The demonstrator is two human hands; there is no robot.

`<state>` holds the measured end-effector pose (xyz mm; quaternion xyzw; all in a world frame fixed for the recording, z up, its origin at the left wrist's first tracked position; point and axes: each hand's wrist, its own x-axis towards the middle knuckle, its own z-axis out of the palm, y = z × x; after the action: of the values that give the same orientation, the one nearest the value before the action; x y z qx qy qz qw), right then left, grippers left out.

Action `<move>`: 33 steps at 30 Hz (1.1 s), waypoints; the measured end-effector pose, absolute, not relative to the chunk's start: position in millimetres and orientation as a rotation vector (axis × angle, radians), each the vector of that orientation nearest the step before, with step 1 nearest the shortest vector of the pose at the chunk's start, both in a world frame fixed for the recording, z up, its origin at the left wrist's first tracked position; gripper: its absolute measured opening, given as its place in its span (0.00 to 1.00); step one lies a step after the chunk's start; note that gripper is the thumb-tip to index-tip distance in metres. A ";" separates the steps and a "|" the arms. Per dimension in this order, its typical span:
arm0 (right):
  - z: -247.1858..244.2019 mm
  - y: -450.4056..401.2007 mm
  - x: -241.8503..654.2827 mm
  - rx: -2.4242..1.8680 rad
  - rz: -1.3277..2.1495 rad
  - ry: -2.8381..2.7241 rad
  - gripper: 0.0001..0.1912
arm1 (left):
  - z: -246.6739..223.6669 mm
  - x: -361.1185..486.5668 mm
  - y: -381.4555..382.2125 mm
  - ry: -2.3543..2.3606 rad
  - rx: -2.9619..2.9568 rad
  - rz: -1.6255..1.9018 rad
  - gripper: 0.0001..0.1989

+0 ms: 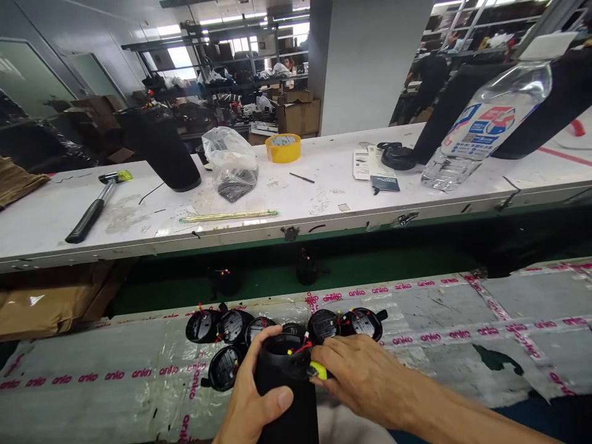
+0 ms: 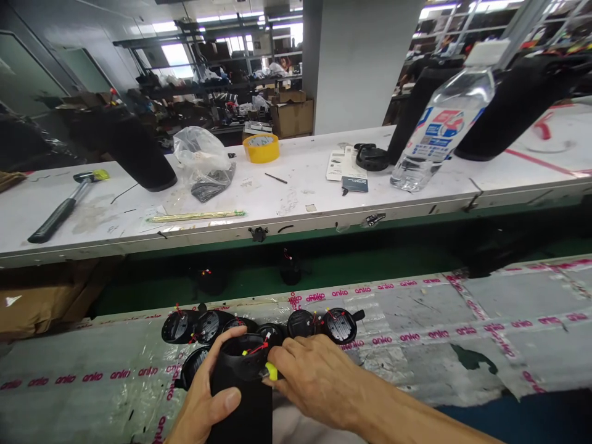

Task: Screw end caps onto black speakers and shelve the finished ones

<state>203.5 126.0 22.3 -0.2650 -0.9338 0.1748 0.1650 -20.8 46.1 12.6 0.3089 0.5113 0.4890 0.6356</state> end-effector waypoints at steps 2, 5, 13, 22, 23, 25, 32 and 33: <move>18.1 128.6 208.6 -0.787 0.675 -2.444 0.09 | 7.8 -21.5 43.8 1.066 0.567 1.153 0.46; 16.4 129.9 213.0 -0.990 0.925 -2.266 0.15 | 1.0 -21.4 39.8 0.959 0.459 1.193 0.44; 14.6 106.7 184.6 -1.423 1.587 -2.002 0.15 | -25.3 -4.3 46.7 0.991 0.397 1.434 0.45; 17.0 102.2 180.1 -1.636 1.514 -1.824 0.17 | -19.4 -3.1 43.6 1.713 0.730 1.291 0.32; 18.7 101.6 180.9 -1.642 1.507 -1.835 0.18 | -18.3 -2.0 44.1 1.686 0.707 1.268 0.33; 21.6 100.8 182.8 -1.642 1.483 -1.857 0.17 | -18.5 0.0 45.9 1.638 0.665 1.250 0.35; 26.1 103.1 188.9 -1.521 1.384 -1.954 0.11 | -26.8 -8.9 53.1 1.278 0.416 1.270 0.30; 26.0 103.9 189.3 -1.507 1.398 -1.924 0.11 | -27.8 -10.8 53.9 1.216 0.378 1.279 0.29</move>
<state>189.3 103.9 26.0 -0.5282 -0.6742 0.4901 0.1622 -10.8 53.9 -27.8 0.1643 0.5287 0.5562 0.6198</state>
